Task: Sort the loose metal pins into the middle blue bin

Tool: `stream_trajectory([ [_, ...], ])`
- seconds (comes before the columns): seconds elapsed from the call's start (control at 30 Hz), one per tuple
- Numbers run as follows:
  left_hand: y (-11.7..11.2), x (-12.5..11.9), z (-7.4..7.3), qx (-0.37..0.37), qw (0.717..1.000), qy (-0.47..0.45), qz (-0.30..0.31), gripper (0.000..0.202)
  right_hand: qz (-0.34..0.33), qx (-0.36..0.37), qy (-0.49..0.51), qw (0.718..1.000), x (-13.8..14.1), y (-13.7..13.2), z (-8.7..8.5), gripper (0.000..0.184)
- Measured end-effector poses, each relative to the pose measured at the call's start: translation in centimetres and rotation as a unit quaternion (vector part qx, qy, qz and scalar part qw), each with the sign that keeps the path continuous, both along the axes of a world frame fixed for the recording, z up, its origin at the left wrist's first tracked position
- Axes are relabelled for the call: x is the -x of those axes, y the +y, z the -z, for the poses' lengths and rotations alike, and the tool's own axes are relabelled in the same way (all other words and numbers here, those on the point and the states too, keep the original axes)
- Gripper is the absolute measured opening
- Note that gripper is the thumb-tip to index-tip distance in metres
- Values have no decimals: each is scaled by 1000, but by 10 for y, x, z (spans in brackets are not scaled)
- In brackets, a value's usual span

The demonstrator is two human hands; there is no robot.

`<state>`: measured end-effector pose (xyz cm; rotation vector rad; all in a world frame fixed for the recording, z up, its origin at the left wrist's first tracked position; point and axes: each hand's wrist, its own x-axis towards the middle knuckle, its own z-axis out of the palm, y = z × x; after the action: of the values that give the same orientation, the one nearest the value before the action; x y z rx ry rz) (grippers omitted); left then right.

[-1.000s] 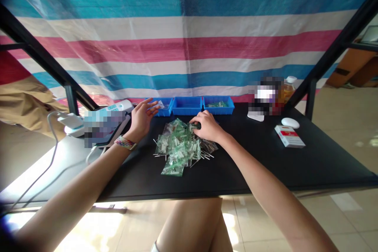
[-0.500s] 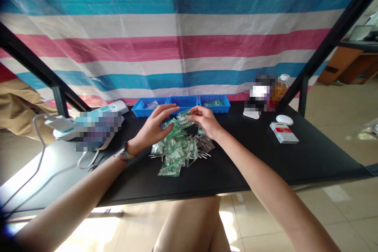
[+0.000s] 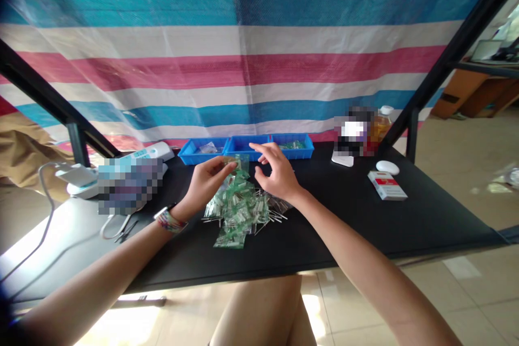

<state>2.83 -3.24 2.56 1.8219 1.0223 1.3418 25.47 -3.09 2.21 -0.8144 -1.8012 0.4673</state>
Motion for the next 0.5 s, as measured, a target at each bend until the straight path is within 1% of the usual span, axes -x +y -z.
stream_trajectory([
  [0.03,1,0,-1,29,999,-34,13,37,14,-59,-63,996,0,-2,0,58],
  [0.07,2,-1,-2,51,996,-62,24,45,21,-102,-117,988,0,-4,-1,64],
  [0.13,2,-1,-4,74,992,-96,38,61,32,-151,-182,971,1,-8,0,65],
  [0.2,2,-2,-5,83,990,-107,42,68,38,-173,-199,964,4,-9,0,55],
  [0.27,0,-3,-7,89,990,-98,44,66,30,-177,-190,965,6,-10,1,40],
  [0.33,-3,-2,-8,85,991,-87,54,57,17,-153,-160,975,9,-9,1,24],
  [0.37,-4,-1,-8,76,992,-80,62,53,13,-130,-136,982,10,-9,2,19],
  [0.43,-6,1,-7,39,995,-57,75,46,11,-54,-69,996,12,-5,4,19],
  [0.5,-6,4,-6,-30,997,-9,72,41,-2,51,12,999,14,0,7,28],
])
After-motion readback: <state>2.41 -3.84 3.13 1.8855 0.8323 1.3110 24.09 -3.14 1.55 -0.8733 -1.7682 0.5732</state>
